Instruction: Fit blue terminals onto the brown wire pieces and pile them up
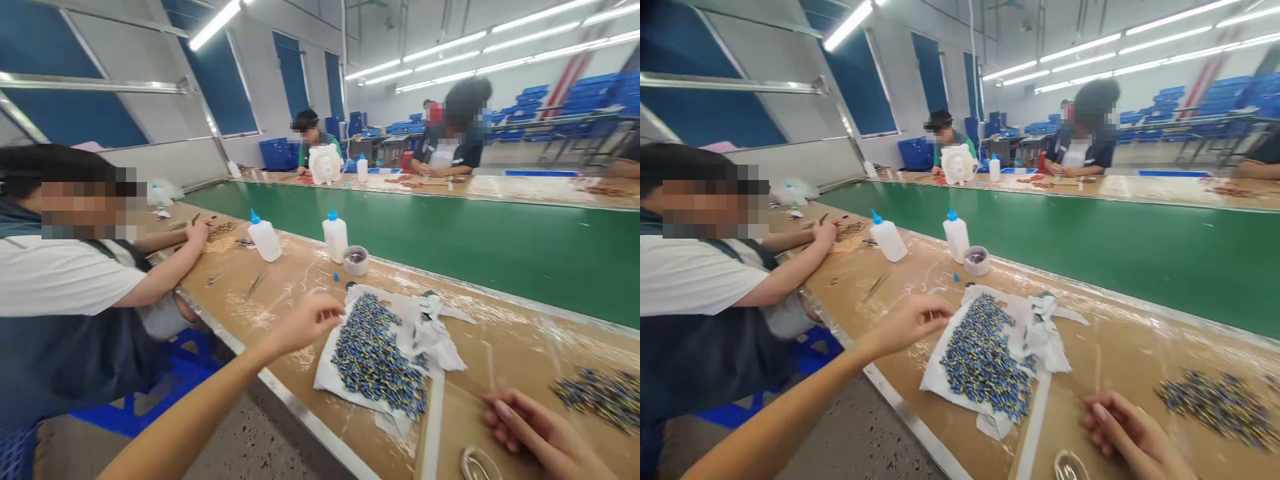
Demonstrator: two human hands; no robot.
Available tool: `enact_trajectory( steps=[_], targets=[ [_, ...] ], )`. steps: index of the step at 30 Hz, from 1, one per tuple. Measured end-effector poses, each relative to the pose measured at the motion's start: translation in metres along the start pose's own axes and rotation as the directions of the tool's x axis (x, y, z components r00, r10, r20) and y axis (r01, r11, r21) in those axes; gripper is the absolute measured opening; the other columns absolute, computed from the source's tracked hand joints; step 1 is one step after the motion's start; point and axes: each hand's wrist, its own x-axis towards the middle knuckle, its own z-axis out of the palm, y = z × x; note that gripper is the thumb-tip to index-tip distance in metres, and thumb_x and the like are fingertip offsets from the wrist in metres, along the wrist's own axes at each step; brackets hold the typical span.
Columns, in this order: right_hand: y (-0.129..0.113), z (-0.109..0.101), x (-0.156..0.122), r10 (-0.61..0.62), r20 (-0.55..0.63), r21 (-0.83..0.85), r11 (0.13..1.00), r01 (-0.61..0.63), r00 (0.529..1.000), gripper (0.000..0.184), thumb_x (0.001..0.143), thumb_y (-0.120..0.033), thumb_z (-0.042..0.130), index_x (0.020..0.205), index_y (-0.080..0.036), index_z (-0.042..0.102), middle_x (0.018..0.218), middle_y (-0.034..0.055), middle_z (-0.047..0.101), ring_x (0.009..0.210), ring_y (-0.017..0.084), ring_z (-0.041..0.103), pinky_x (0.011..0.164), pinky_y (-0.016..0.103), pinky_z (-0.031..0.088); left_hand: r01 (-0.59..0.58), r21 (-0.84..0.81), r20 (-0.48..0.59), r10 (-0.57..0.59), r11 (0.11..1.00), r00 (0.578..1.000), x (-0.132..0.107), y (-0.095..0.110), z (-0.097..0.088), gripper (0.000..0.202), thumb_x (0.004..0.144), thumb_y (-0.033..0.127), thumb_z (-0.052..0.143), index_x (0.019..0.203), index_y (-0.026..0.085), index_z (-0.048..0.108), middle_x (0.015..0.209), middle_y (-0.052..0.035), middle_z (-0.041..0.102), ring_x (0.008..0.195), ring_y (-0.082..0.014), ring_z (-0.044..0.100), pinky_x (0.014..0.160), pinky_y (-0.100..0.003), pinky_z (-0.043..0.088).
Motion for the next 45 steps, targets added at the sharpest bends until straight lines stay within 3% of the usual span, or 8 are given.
enact_trajectory(
  steps=[2, 6, 10, 14, 19, 27, 35, 45],
  targets=[
    [-0.02, 0.003, -0.003, -0.005, 0.073, 0.054, 0.999, 0.001, 0.997, 0.039, 0.086, -0.057, 0.054, 0.089, -0.021, 0.07, 0.079, 0.011, 0.069, 0.065, 0.022, 0.061, 0.059, 0.033, 0.052, -0.172, -0.005, 0.081, 0.172, 0.985, 0.982, 0.02, 0.042, 0.031, 0.014, 0.088, 0.023, 0.057, 0.091, 0.017, 0.07, 0.085, -0.0031, 0.069, 0.075, -0.0136, 0.06, 0.073, -0.026, 0.045],
    [-0.031, 0.005, -0.002, -0.04, 0.084, 0.138, 0.99, 0.028, 0.996, 0.037, 0.089, -0.053, 0.053, 0.092, -0.017, 0.063, 0.082, 0.0081, 0.067, 0.066, 0.017, 0.058, 0.064, 0.031, 0.049, -0.211, 0.095, 0.316, 0.172, 0.973, 0.933, 0.069, 0.088, 0.068, 0.008, 0.08, 0.017, 0.061, 0.077, 0.015, 0.069, 0.072, -0.0024, 0.067, 0.069, -0.0151, 0.059, 0.062, -0.024, 0.04],
    [-0.026, 0.003, 0.003, -0.034, 0.089, 0.164, 0.986, 0.019, 0.995, 0.043, 0.086, -0.058, 0.054, 0.092, -0.016, 0.058, 0.081, 0.0061, 0.066, 0.066, 0.015, 0.058, 0.063, 0.029, 0.047, -0.23, 0.14, 0.46, 0.143, 0.963, 0.876, 0.106, 0.097, 0.087, 0.005, 0.068, 0.011, 0.066, 0.069, 0.015, 0.068, 0.061, -0.0011, 0.063, 0.056, -0.0147, 0.055, 0.051, -0.023, 0.032],
    [-0.031, 0.002, 0.004, -0.022, 0.107, 0.164, 0.986, 0.004, 0.994, 0.043, 0.086, -0.059, 0.054, 0.092, -0.016, 0.057, 0.081, 0.0051, 0.064, 0.066, 0.014, 0.058, 0.063, 0.028, 0.047, -0.265, 0.203, 0.521, 0.126, 0.942, 0.844, 0.111, 0.095, 0.107, 0.016, 0.062, 0.006, 0.065, 0.073, 0.018, 0.068, 0.065, -0.0013, 0.065, 0.06, -0.0161, 0.056, 0.052, -0.023, 0.031],
    [-0.037, 0.002, 0.001, -0.016, 0.12, 0.179, 0.984, -0.005, 0.993, 0.04, 0.088, -0.056, 0.053, 0.092, -0.016, 0.057, 0.081, 0.0046, 0.064, 0.067, 0.013, 0.057, 0.063, 0.028, 0.046, -0.295, 0.269, 0.505, 0.127, 0.917, 0.854, 0.098, 0.09, 0.12, 0.019, 0.067, 0.004, 0.054, 0.077, 0.018, 0.063, 0.076, -0.0052, 0.065, 0.071, -0.0208, 0.057, 0.057, -0.026, 0.032],
    [-0.038, 0.0, -0.001, -0.006, 0.142, 0.17, 0.985, -0.018, 0.99, 0.034, 0.093, -0.048, 0.051, 0.096, -0.014, 0.056, 0.084, 0.005, 0.063, 0.07, 0.013, 0.057, 0.065, 0.027, 0.045, -0.364, 0.173, 0.467, 0.249, 0.915, 0.848, 0.09, 0.083, 0.114, 0.012, 0.077, 0.008, 0.045, 0.08, 0.018, 0.051, 0.082, -0.0031, 0.059, 0.076, -0.0176, 0.052, 0.067, -0.027, 0.036],
    [-0.036, 0.0, -0.004, 0.017, 0.138, 0.14, 0.989, -0.036, 0.99, 0.03, 0.096, -0.044, 0.048, 0.099, -0.015, 0.057, 0.088, 0.0051, 0.064, 0.073, 0.013, 0.057, 0.066, 0.027, 0.045, -0.293, 0.087, 0.191, 0.273, 0.952, 0.943, 0.095, 0.081, 0.113, 0.015, 0.079, 0.007, 0.045, 0.07, 0.018, 0.042, 0.065, 0.0014, 0.049, 0.061, -0.0134, 0.042, 0.059, -0.026, 0.03],
    [-0.041, -0.002, -0.005, 0.034, 0.144, 0.119, 0.992, -0.051, 0.989, 0.027, 0.096, -0.042, 0.048, 0.097, -0.016, 0.057, 0.087, 0.0052, 0.064, 0.075, 0.014, 0.057, 0.069, 0.027, 0.046, -0.441, -0.176, 0.186, 0.47, 0.88, 0.863, 0.079, 0.112, 0.154, 0.016, 0.083, 0.004, 0.047, 0.087, 0.015, 0.057, 0.084, -0.0023, 0.057, 0.077, -0.0139, 0.052, 0.068, -0.024, 0.04]
  ],
)
